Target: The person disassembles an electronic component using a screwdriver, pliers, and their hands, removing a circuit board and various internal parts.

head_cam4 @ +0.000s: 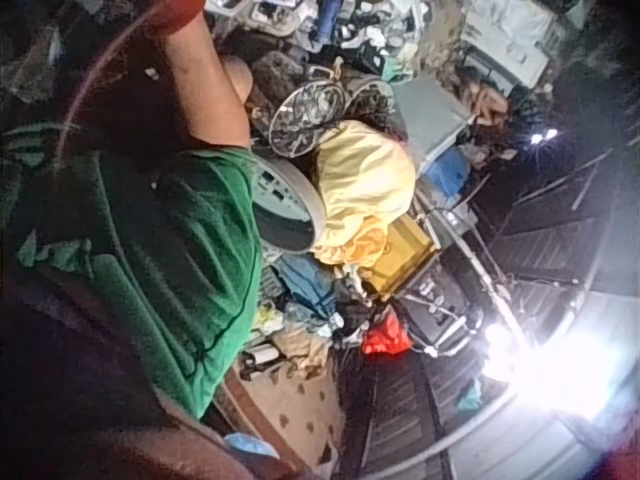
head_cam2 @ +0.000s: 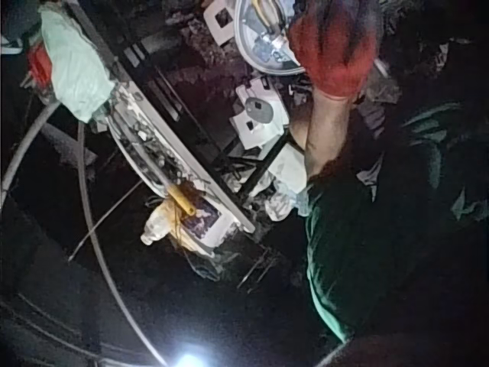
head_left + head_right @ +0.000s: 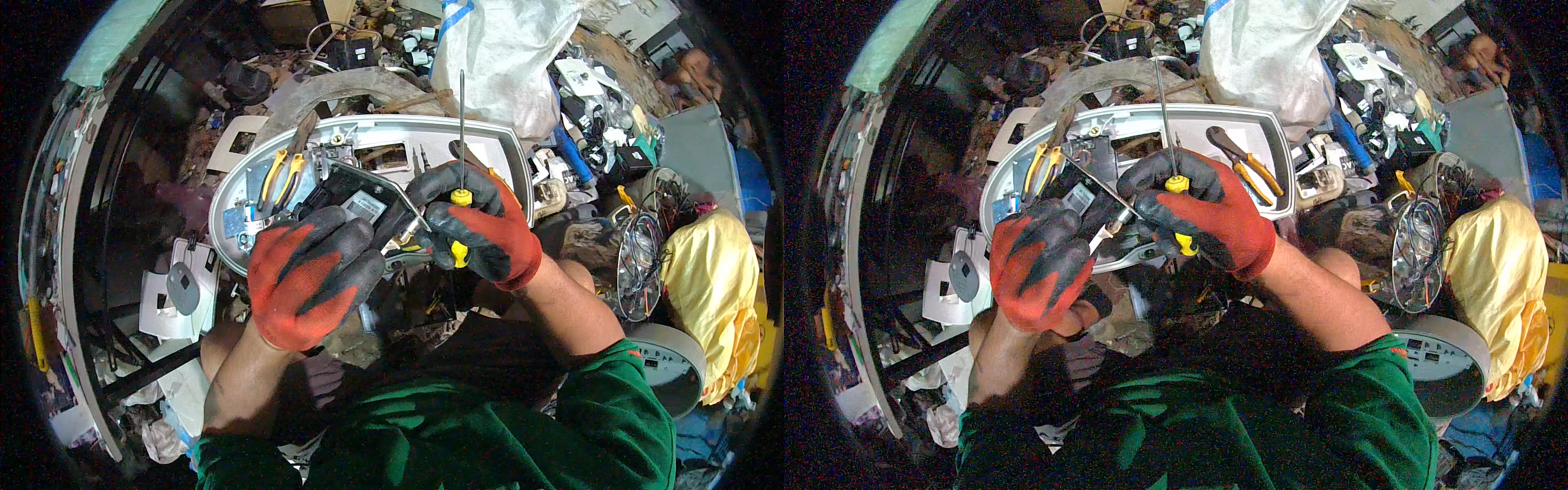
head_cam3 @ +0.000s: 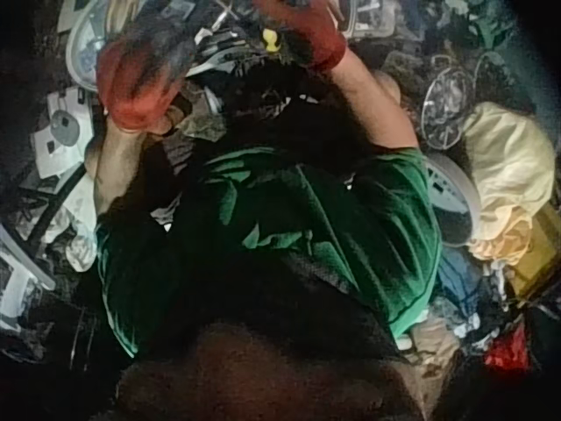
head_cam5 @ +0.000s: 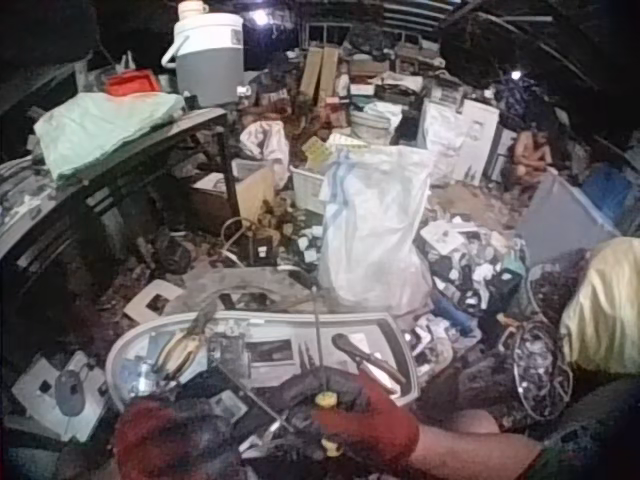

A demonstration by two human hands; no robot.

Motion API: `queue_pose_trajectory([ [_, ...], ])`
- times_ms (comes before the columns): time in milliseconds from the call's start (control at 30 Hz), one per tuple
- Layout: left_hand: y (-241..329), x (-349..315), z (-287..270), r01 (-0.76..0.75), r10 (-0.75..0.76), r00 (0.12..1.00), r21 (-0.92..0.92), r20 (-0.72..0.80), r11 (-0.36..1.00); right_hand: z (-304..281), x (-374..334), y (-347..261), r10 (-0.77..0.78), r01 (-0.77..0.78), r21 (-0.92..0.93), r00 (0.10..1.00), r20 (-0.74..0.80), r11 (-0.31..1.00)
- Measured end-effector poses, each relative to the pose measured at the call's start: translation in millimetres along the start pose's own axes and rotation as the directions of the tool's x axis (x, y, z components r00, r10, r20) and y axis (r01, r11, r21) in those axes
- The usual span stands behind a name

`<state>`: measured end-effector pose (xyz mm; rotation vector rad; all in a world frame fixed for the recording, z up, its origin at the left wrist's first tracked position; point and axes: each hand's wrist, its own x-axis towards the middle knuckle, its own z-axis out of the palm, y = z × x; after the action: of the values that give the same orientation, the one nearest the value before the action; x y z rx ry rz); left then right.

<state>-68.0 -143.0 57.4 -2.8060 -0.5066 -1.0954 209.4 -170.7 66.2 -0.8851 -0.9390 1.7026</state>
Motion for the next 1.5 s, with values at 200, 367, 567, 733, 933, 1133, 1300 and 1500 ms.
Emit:
queue_pose_trajectory([
  [200,-2.8,2.3,0.6,-0.026,0.026,1.000,0.001,-0.015,1.000,-4.3,1.7,1.7,-0.037,0.036,0.013,0.997,0.062,0.999],
  [367,7.0,26.5,2.0,0.122,-0.125,0.992,-0.098,-0.021,0.988,-5.4,-0.9,1.0,-0.030,0.027,0.044,0.998,0.062,0.999],
  [567,3.5,17.7,2.0,0.065,-0.065,0.998,-0.053,0.001,0.996,-6.0,-2.7,-1.0,-0.027,0.027,0.004,0.999,0.039,1.000],
  [733,6.9,25.5,-0.2,0.185,-0.187,0.982,-0.135,0.001,0.973,-8.9,0.7,5.7,-0.055,0.054,0.014,0.996,0.069,0.998],
  [933,5.8,28.3,-1.2,0.188,-0.189,0.982,-0.173,0.007,0.967,-8.7,0.0,7.1,-0.027,0.028,-0.007,0.998,0.048,1.000],
  [1133,6.7,27.5,-1.4,0.239,-0.245,0.970,-0.232,0.006,0.943,-6.5,-0.2,5.4,-0.029,0.029,0.004,0.998,0.056,1.000],
  [1300,7.8,31.2,-3.1,0.292,-0.292,0.956,-0.230,0.035,0.928,-5.7,1.3,6.8,-0.030,0.029,0.018,0.997,0.075,0.999],
  [1500,5.2,30.2,-3.9,0.272,-0.273,0.961,-0.265,0.034,0.925,-5.5,1.1,6.3,-0.011,0.011,0.000,0.998,0.057,1.000],
])
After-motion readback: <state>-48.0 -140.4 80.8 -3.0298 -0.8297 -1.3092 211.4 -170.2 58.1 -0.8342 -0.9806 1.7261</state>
